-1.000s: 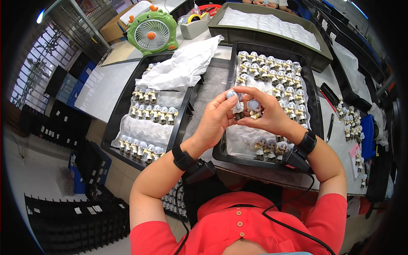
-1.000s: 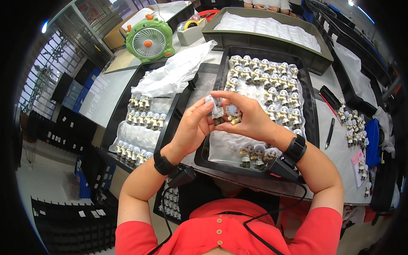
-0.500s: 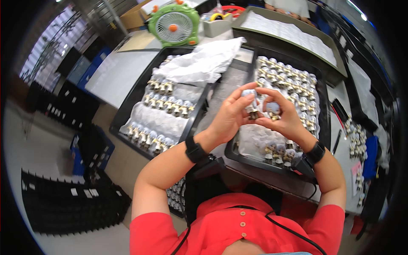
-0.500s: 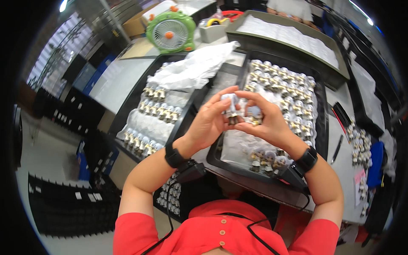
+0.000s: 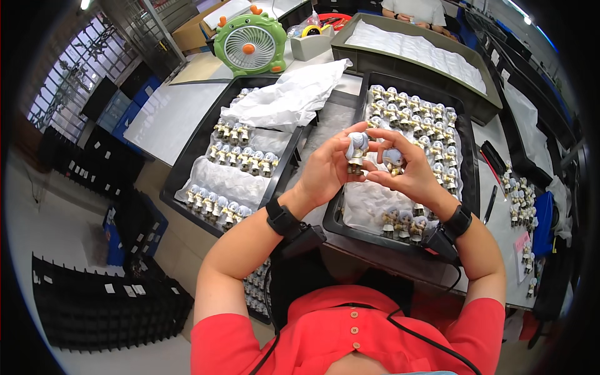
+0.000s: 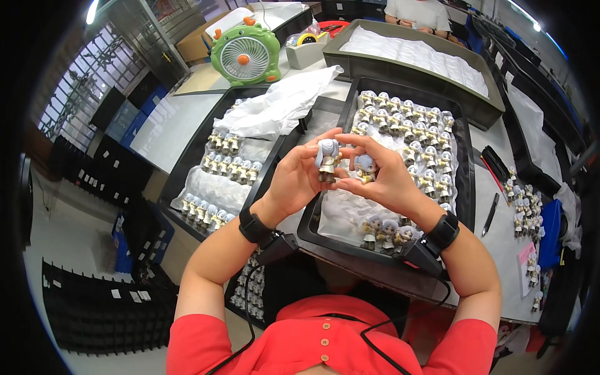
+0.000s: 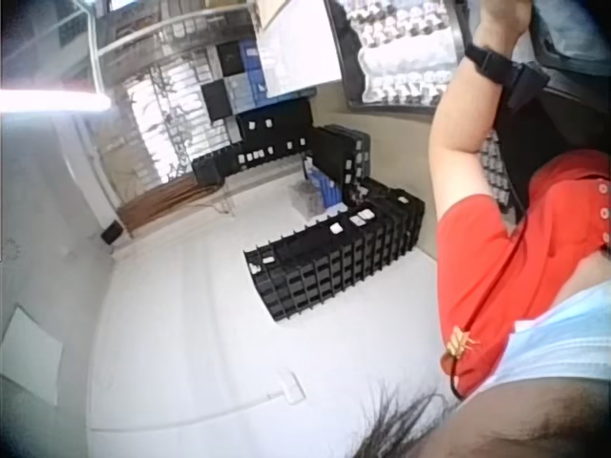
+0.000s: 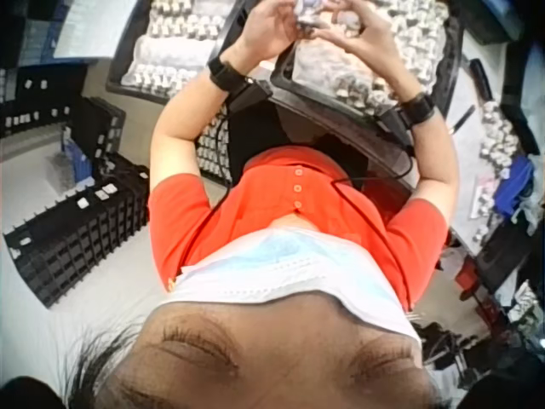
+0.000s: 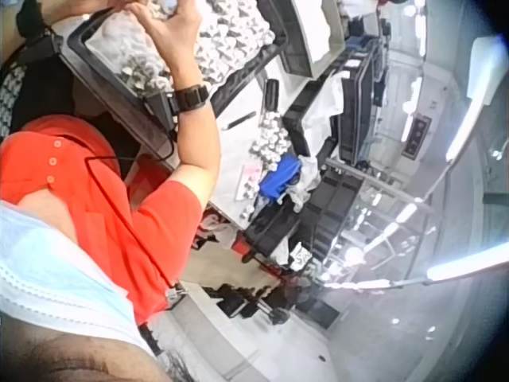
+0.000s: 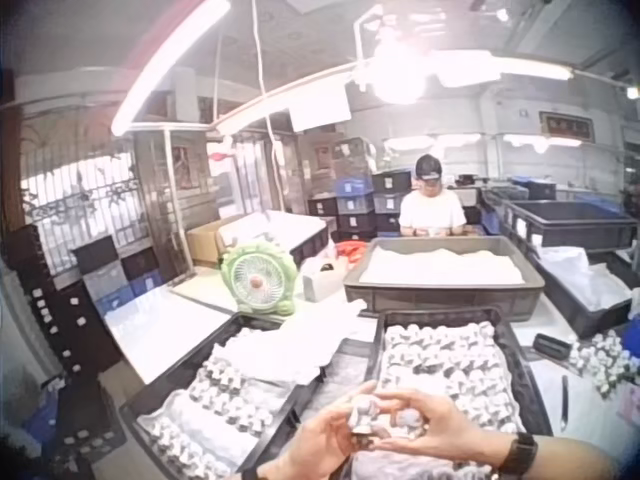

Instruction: The person repeatedly picks small cylindrical components from a tray, rotates them in both hands, and places them into another tray. The person also adjusts a white tissue on the tray and briefly handles a black tray. The task is performed one item at a time in a repetitive manner.

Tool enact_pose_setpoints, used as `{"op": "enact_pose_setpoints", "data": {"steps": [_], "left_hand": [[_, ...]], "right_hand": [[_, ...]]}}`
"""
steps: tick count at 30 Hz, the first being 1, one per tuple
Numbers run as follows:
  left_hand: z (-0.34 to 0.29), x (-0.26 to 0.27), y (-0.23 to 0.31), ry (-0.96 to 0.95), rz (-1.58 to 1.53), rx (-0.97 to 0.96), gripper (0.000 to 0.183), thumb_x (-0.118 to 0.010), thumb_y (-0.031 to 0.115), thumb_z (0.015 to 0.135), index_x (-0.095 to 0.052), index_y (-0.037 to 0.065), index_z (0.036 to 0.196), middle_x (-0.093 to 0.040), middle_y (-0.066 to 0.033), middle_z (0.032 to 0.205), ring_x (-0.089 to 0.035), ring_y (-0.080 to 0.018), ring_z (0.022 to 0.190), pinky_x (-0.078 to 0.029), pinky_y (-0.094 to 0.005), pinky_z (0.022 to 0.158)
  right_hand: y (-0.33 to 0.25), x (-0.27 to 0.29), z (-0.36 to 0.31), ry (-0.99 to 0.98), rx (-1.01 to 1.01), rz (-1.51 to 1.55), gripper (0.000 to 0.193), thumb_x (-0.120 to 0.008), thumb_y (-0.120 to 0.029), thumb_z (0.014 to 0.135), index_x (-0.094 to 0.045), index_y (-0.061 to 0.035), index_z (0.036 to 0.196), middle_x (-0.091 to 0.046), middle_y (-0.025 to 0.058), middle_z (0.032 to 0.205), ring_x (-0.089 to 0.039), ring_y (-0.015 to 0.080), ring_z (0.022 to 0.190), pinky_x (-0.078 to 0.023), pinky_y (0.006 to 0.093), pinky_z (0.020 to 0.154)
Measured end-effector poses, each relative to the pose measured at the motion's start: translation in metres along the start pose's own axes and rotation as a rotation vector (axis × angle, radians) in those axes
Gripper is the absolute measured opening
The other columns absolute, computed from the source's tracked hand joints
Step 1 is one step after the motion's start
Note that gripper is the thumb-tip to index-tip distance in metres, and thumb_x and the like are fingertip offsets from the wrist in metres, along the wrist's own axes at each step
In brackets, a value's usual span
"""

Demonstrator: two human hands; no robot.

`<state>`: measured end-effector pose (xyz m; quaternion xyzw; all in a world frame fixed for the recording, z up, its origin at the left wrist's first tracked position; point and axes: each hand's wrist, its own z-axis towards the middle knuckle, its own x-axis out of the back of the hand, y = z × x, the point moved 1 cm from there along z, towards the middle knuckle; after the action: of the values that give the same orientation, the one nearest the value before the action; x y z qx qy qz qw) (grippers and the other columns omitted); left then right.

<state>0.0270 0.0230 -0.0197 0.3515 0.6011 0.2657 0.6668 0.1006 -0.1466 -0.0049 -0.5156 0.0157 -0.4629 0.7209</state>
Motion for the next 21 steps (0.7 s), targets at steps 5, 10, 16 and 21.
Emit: {"op": "enact_pose_setpoints", "data": {"steps": [5, 10, 16, 21], "left_hand": [[0.000, 0.001, -0.002, 0.016, 0.000, 0.007, 0.056, -0.037, 0.029, 0.087, -0.028, 0.007, 0.138, -0.057, -0.0111, 0.114, -0.060, -0.0183, 0.087, -0.048, -0.0348, 0.076], [0.000, -0.001, -0.001, 0.010, -0.010, 0.008, 0.055, -0.037, 0.028, 0.088, -0.028, 0.007, 0.138, -0.055, -0.0114, 0.116, -0.060, -0.0201, 0.090, -0.048, -0.0362, 0.079], [-0.002, -0.007, -0.007, 0.087, -0.044, -0.066, 0.048, -0.037, 0.026, 0.096, -0.021, 0.008, 0.138, -0.050, -0.0106, 0.114, -0.056, -0.0219, 0.100, -0.049, -0.0369, 0.082], [-0.005, -0.011, -0.014, 0.114, -0.044, -0.070, 0.052, -0.041, 0.024, 0.096, -0.017, 0.009, 0.139, -0.046, -0.0083, 0.114, -0.052, -0.0194, 0.105, -0.048, -0.0355, 0.083]], "right_hand": [[-0.002, 0.001, 0.001, -0.015, -0.002, -0.051, 0.059, -0.077, -0.017, 0.068, -0.051, -0.0071, 0.121, -0.063, 0.0085, 0.104, -0.060, 0.0168, 0.092, -0.045, 0.0296, 0.083], [0.000, 0.001, 0.001, -0.020, -0.026, -0.031, 0.057, -0.077, -0.015, 0.069, -0.052, -0.0067, 0.120, -0.062, 0.0089, 0.108, -0.060, 0.0173, 0.094, -0.046, 0.0292, 0.082], [0.007, -0.002, 0.001, 0.090, 0.053, -0.142, 0.054, -0.076, -0.012, 0.068, -0.054, -0.0087, 0.117, -0.061, 0.0069, 0.093, -0.061, 0.0170, 0.081, -0.048, 0.0273, 0.071], [0.003, -0.007, 0.001, 0.063, 0.170, -0.225, 0.048, -0.075, -0.010, 0.068, -0.057, -0.0083, 0.112, -0.059, 0.0062, 0.087, -0.059, 0.0158, 0.072, -0.048, 0.0263, 0.066]]}}
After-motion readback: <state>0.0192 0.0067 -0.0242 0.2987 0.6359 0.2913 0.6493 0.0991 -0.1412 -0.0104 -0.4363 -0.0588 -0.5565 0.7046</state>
